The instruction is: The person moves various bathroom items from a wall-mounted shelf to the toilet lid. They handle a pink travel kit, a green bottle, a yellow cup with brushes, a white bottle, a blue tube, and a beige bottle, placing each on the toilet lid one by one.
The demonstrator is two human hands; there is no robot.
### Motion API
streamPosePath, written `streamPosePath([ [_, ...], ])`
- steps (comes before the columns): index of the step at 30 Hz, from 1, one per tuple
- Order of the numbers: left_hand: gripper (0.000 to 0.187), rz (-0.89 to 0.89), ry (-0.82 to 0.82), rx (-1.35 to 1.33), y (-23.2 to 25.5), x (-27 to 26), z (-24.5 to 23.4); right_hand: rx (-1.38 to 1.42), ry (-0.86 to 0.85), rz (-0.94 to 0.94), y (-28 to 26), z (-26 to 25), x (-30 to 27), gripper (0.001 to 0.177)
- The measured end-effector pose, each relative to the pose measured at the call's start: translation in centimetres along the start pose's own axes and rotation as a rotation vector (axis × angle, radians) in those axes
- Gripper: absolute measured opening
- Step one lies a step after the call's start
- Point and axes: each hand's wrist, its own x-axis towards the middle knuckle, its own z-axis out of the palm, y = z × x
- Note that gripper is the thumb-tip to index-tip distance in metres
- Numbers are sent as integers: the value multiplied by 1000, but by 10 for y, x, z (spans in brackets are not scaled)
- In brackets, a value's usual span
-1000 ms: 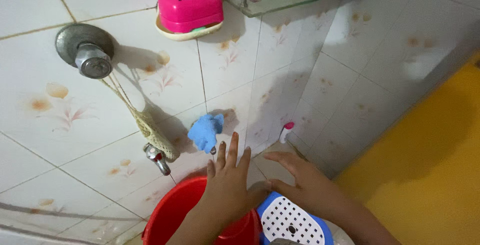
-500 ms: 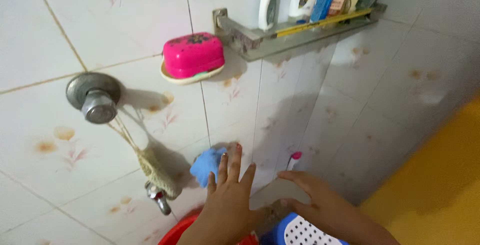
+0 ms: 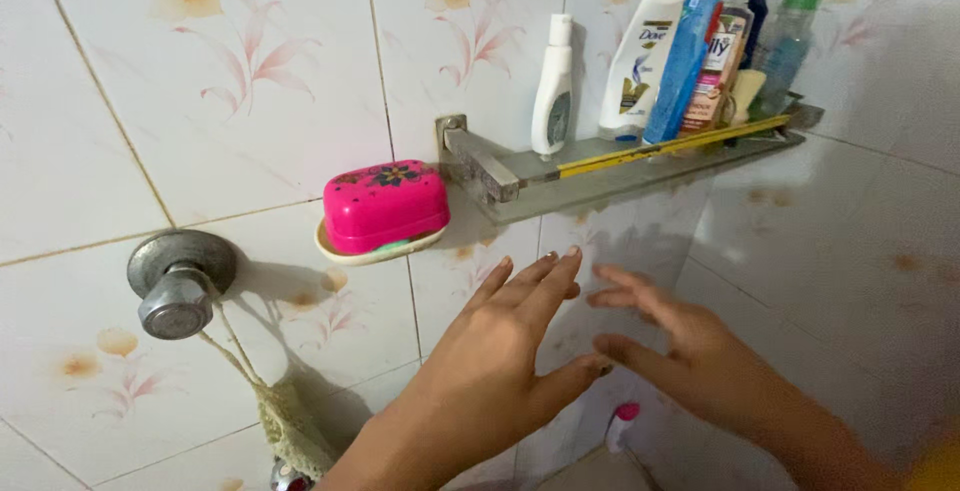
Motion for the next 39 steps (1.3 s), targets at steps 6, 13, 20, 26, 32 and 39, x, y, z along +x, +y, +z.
streamPosePath([
  [6,76,141,126,261,-13,33,6,-52,96,62,1,-34,36,90],
  [13,61,183,247,300,-36,72,-3,207,57,-156,-1,-80,65,77],
  [20,71,-120,301,228,-72,125,-15,306,67,-182,-7,-87,102,64],
  [26,95,-50,214,575,-103,154,-19,171,170,-346,-12,-94,135,81],
  [32,83,-270,182,367,-110,172,-14,41,225,-350,-14,-105,163,71],
  [39,73,-252,237,134,-128,190,-5,-205,323,-437,-13,-100,203,68],
])
